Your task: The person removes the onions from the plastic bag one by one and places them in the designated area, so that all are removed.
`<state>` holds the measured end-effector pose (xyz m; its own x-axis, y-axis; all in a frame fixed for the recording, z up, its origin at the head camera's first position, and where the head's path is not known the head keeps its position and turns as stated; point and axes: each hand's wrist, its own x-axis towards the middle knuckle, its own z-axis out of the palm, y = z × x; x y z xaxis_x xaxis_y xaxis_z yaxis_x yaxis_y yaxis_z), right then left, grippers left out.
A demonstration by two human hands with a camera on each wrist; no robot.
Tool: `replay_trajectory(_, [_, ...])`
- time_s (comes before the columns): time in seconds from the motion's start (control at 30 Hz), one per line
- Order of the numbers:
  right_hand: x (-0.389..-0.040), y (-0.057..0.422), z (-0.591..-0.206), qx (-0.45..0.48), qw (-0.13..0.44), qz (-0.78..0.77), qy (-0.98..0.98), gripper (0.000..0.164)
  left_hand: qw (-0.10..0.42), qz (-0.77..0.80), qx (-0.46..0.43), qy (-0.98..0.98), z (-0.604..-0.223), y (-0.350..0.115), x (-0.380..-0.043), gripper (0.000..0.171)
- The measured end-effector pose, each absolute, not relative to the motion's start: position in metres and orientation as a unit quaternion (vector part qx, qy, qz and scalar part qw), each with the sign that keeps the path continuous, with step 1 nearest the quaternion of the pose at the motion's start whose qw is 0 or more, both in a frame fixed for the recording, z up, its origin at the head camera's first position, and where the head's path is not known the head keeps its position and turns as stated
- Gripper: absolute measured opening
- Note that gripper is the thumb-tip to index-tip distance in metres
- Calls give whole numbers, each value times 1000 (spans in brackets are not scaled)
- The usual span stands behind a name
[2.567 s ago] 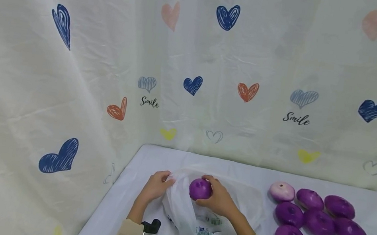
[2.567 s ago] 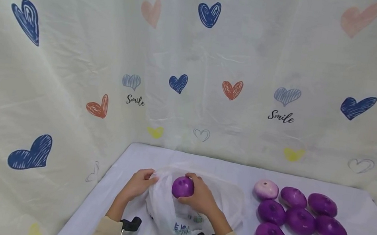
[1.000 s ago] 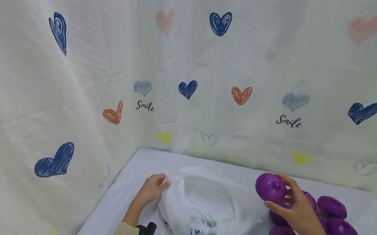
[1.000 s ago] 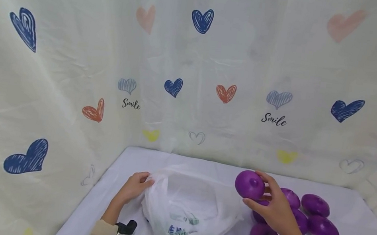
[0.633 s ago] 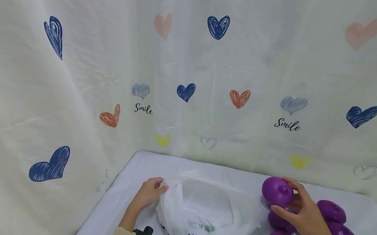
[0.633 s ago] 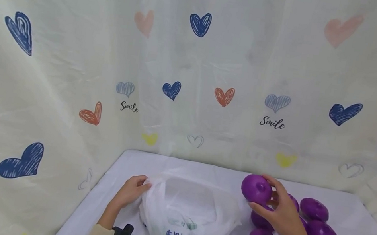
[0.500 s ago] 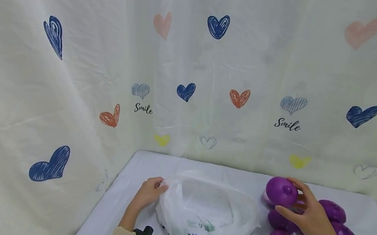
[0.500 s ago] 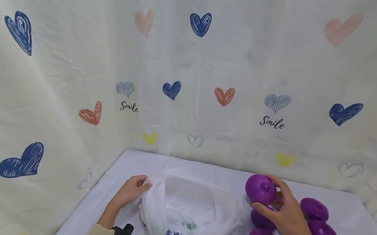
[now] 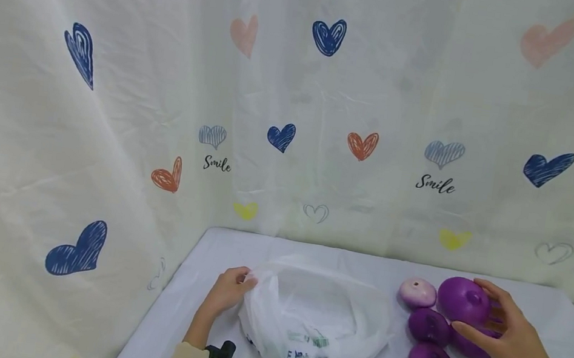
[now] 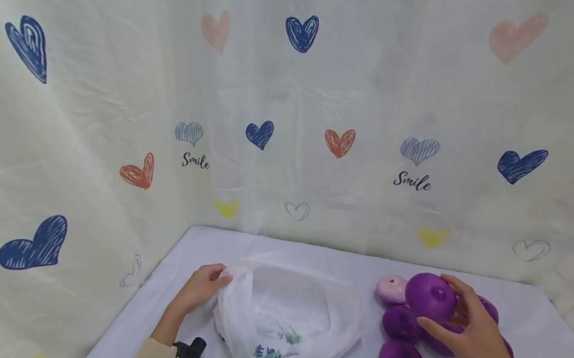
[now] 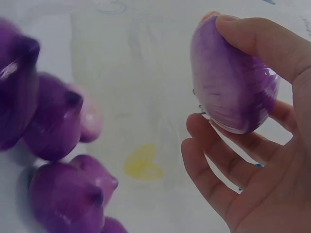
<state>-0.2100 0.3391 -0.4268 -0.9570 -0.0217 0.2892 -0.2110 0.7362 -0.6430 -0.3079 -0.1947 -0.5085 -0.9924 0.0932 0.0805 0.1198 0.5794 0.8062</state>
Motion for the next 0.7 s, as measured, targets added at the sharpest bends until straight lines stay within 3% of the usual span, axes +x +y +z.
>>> replay_trajectory(0.23, [-194, 352, -444, 64, 139, 365, -918, 91, 16, -453, -54, -890, -506, -194, -307, 25])
replay_trajectory(0.53, [-181, 364, -461, -23, 28, 337, -941, 105, 17, -449, -49, -892, -507, -194, -307, 26])
replay_trajectory(0.7, [-175, 369, -474, -35, 5, 331, -943, 105, 16, -448, -46, -893, -505, -192, -307, 27])
